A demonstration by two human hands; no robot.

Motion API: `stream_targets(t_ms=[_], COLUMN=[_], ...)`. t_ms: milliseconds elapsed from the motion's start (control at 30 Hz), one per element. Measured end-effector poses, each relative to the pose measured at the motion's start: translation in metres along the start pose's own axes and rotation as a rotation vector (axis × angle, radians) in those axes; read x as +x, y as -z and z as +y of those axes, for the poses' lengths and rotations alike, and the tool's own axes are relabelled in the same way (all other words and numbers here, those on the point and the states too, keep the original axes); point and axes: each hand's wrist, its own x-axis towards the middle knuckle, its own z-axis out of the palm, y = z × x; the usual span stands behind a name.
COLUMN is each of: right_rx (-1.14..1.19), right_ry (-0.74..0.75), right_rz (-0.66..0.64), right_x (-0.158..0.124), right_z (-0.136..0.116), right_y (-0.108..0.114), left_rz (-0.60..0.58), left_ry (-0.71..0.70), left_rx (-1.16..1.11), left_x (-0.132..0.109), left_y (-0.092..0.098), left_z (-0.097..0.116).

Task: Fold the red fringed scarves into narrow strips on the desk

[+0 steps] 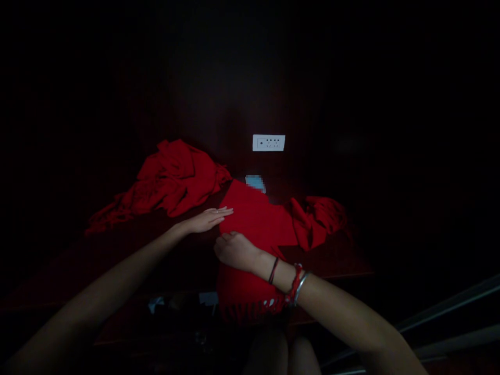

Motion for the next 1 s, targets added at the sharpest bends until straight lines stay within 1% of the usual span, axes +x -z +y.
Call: stream_targets(t_ms=[133,267,333,400,433,467,533,567,600,633,667,733,767,867,1000], right_rx=[0.088,0.224,0.346,0.452,0.475,0.471,0.401,0.360,0.330,0.313,0.307,0.301,0.292,0.299,0.454], right_ry=[-0.094,-0.103,-0.092,-0.090,-0.126,-0.201,-0.449,-0.586,-0.703,-0.786,-0.838,-0.878,-0.885,-0.928,-1.015], right_rz=[0.064,0.101,0.117,0.152,0.177,0.199,0.203,0.177,0.139,0.096,0.059,0.012,0.001,-0.017,0.003], right_x=[-0.007,-0.007,-0.009,-0.019,-0.027,-0.037,-0.062,-0.075,-0.087,-0.097,-0.104,-0.110,-0.110,-0.105,-0.099], right_z=[-0.001,-0.003,-0.003,0.000,0.002,0.004,0.008,0.009,0.010,0.011,0.011,0.012,0.013,0.024,0.041], right_y=[-0.001,0.002,0.005,0.009,0.011,0.013,0.016,0.017,0.017,0.016,0.016,0.014,0.012,0.007,0.001], left_rz=[-0.055,-0.077,-0.070,-0.022,0.020,0.070,0.163,0.180,0.169,0.133,0.081,-0.012,-0.035,-0.037,-0.017], left_ry=[0.007,0.008,0.018,0.016,0.011,0.003,-0.029,-0.058,-0.096,-0.136,-0.171,-0.203,-0.198,-0.153,-0.116], left_rx=[0.011,0.001,0.013,0.047,0.066,0.080,0.086,0.077,0.065,0.055,0.049,0.047,0.049,0.058,0.073], left_x=[0.001,0.002,0.001,-0.001,-0.001,-0.002,-0.002,-0.002,-0.001,0.001,0.002,0.006,0.008,0.011,0.014], left_y=[0.004,0.005,0.004,0.004,0.004,0.005,0.005,0.005,0.004,0.003,0.001,-0.002,-0.003,-0.006,-0.007], left_z=[0.001,0.002,0.002,0.004,0.007,0.011,0.023,0.031,0.039,0.045,0.051,0.057,0.057,0.050,0.041])
